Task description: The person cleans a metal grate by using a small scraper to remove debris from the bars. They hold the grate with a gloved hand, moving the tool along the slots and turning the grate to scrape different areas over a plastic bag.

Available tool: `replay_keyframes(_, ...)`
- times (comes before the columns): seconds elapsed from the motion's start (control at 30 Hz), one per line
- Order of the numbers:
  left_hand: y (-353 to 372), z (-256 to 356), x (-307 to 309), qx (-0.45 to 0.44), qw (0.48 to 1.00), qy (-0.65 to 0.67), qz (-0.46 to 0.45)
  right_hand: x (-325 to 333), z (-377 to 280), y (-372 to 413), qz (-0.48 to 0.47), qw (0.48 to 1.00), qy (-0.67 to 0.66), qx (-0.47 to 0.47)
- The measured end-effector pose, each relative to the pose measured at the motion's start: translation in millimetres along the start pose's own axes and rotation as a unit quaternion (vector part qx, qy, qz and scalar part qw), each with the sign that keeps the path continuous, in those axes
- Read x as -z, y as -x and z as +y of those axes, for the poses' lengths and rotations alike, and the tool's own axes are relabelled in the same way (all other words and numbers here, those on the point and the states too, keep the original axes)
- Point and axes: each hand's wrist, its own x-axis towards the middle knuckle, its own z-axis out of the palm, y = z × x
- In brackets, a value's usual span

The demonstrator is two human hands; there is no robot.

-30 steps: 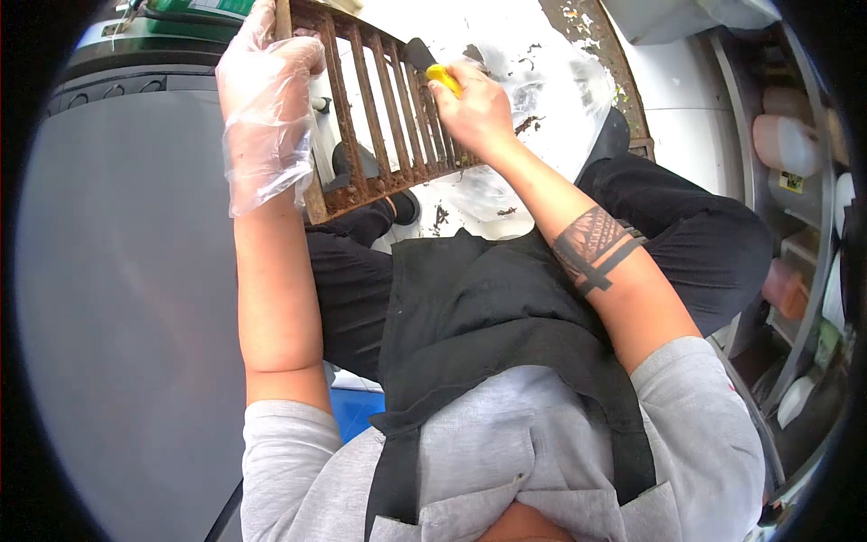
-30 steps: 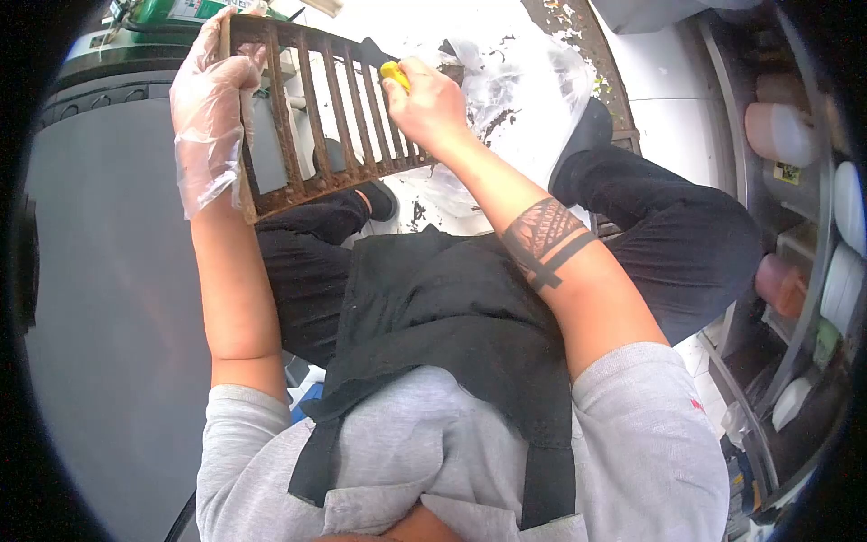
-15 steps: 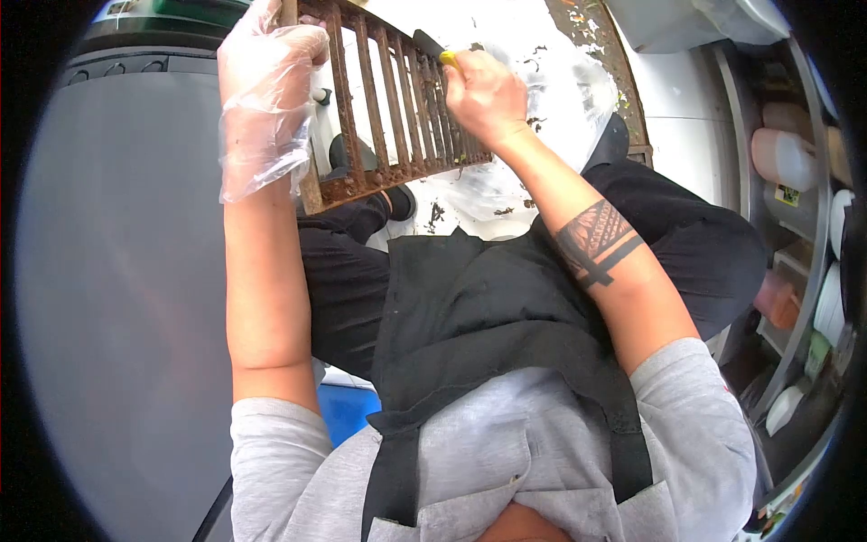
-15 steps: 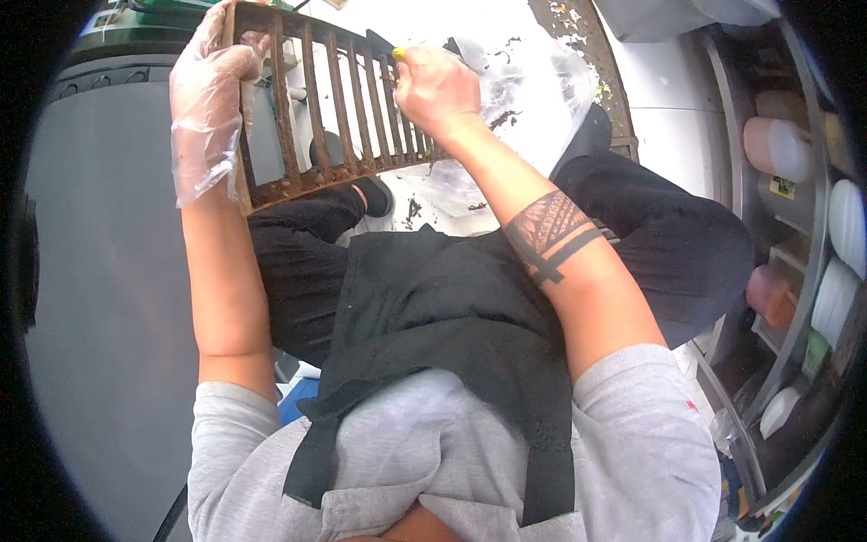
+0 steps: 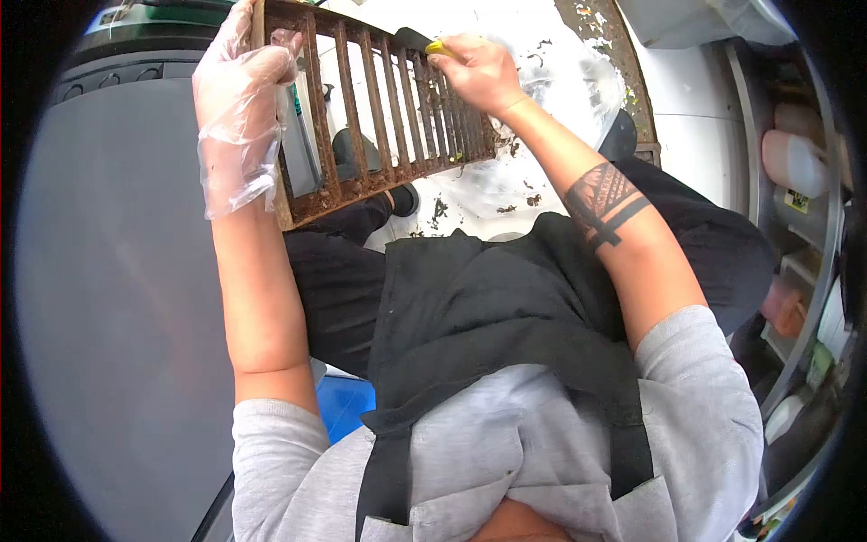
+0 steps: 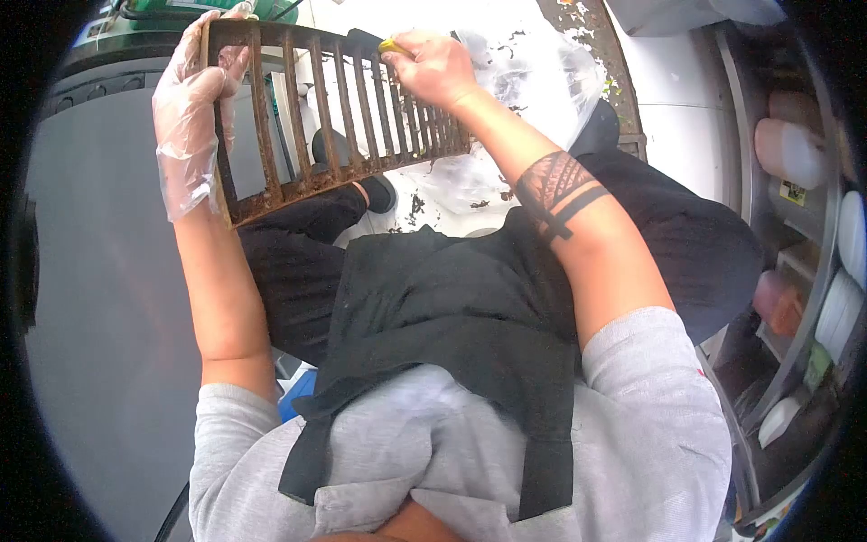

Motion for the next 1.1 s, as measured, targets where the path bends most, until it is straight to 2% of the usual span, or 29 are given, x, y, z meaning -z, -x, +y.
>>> replay_keyframes(0.03, -3, -7, 11, 0.0, 0.999, -0.009, -0.042, 1, 5, -6, -0.001, 1.0, -0.002, 0.002)
replay_keyframes(0.1, -2, -10, 12, -0.004, 0.999, 0.001, -0.047, 0, 24, -20, -0.08, 0.994, -0.068, -0.036)
replay_keyframes(0.17, -4, -9, 15, -0.007, 0.998, 0.01, -0.053, -5, 38, -38, -0.103, 0.993, -0.063, -0.021)
replay_keyframes(0.23, -7, -7, 18, 0.019, 0.998, -0.006, -0.061, 10, 32, -50, -0.226, 0.962, -0.146, -0.05)
replay_keyframes(0.3, 0, -3, 7, 0.019, 0.999, -0.008, -0.044, 11, 32, -49, -0.232, 0.954, -0.181, -0.06)
replay_keyframes(0.37, 0, 0, 5, 0.019, 0.999, -0.009, -0.026, 19, 30, -40, -0.259, 0.961, -0.09, 0.034)
replay_keyframes(0.43, 1, 0, 8, 0.018, 0.998, -0.051, -0.04, 26, 23, -26, -0.229, 0.968, -0.099, 0.035)
replay_keyframes(0.5, 1, 2, 6, 0.016, 0.998, -0.046, -0.041, 39, 13, -25, -0.158, 0.984, -0.039, -0.066)
replay_keyframes(0.53, 1, 2, 5, 0.016, 0.998, -0.042, -0.046, 38, 11, -25, -0.159, 0.984, -0.038, -0.065)
replay_keyframes(0.6, -2, 1, 6, 0.011, 0.998, -0.033, -0.056, 35, 8, -24, -0.097, 0.994, 0.023, 0.034)
replay_keyframes(0.67, 0, 4, -1, 0.007, 0.998, -0.023, -0.065, 31, -4, -23, -0.088, 0.992, 0.077, 0.047)
replay_keyframes(0.73, 10, 12, -23, -0.005, 0.999, 0.039, 0.02, 27, -17, -17, -0.07, 0.987, 0.137, 0.055)
replay_keyframes(0.87, 9, 13, -24, 0.004, 1.0, 0.003, 0.031, 31, -25, -19, -0.093, 0.984, 0.146, 0.036)
replay_keyframes(0.93, 8, 12, -25, 0.002, 0.999, 0.014, 0.029, 44, -31, -25, -0.168, 0.971, 0.169, 0.023)
replay_keyframes(1.03, 5, 8, -22, 0.012, 0.999, 0.02, 0.031, 35, -27, -20, -0.114, 0.979, 0.167, 0.011)
replay_keyframes(1.1, 7, 12, -20, 0.021, 1.0, 0.016, 0.0, 35, -37, -6, -0.121, 0.981, 0.148, -0.001)
